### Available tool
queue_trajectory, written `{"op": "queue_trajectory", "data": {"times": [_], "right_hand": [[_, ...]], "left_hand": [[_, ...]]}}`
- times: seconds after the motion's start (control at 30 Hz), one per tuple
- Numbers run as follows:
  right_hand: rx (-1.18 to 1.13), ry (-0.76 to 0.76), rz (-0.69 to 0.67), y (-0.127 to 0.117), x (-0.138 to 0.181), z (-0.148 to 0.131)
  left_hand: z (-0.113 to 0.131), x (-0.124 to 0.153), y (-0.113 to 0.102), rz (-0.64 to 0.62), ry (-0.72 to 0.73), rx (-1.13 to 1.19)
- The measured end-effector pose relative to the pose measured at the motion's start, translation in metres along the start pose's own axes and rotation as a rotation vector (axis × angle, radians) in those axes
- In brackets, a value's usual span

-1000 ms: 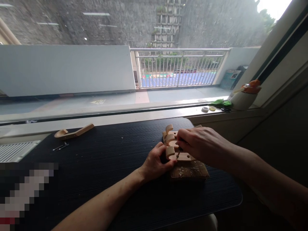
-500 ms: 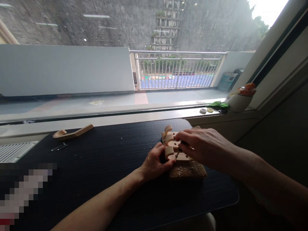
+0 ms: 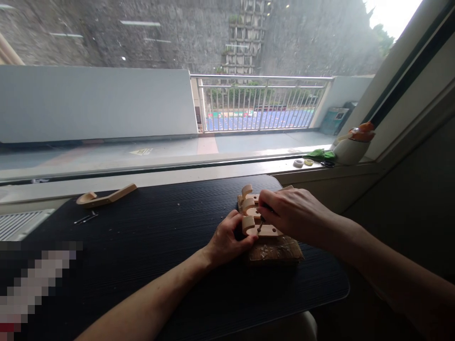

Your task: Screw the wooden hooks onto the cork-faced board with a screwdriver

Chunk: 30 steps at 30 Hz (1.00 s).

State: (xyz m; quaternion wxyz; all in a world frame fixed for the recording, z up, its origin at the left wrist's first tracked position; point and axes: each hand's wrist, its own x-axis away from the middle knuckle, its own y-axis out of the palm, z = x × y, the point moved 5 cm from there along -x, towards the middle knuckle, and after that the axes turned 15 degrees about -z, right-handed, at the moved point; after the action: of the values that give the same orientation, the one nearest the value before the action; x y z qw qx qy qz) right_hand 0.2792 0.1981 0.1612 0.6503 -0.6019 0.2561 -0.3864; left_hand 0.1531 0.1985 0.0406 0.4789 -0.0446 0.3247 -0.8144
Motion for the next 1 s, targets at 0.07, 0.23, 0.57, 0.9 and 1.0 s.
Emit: {"op": "queue_trajectory", "data": {"times": [0.07,0.23,0.57,0.9,1.0], "right_hand": [[0.019,0.041,-0.005,0.0,0.003,0.003],[0.037,0.039,0.008,-0.003,0.011,0.004],[-0.059,-0.116,0.051,0.001,-0.003,-0.005],[0.008,0.059,0.031,-0.004,-0.005,-0.002],[0.069,0.05,0.039,-0.01,0.0,-0.002]], "left_hand": [[0.001,0.0,0.0,-0.003,0.008,0.013],[0.001,0.001,0.0,-0.008,0.021,0.031],[-0.001,-0.001,0.0,-0.007,0.012,0.012],[-0.001,0.001,0.0,-0.006,0.013,0.016],[0.0,0.001,0.0,-0.01,0.011,0.022]]}}
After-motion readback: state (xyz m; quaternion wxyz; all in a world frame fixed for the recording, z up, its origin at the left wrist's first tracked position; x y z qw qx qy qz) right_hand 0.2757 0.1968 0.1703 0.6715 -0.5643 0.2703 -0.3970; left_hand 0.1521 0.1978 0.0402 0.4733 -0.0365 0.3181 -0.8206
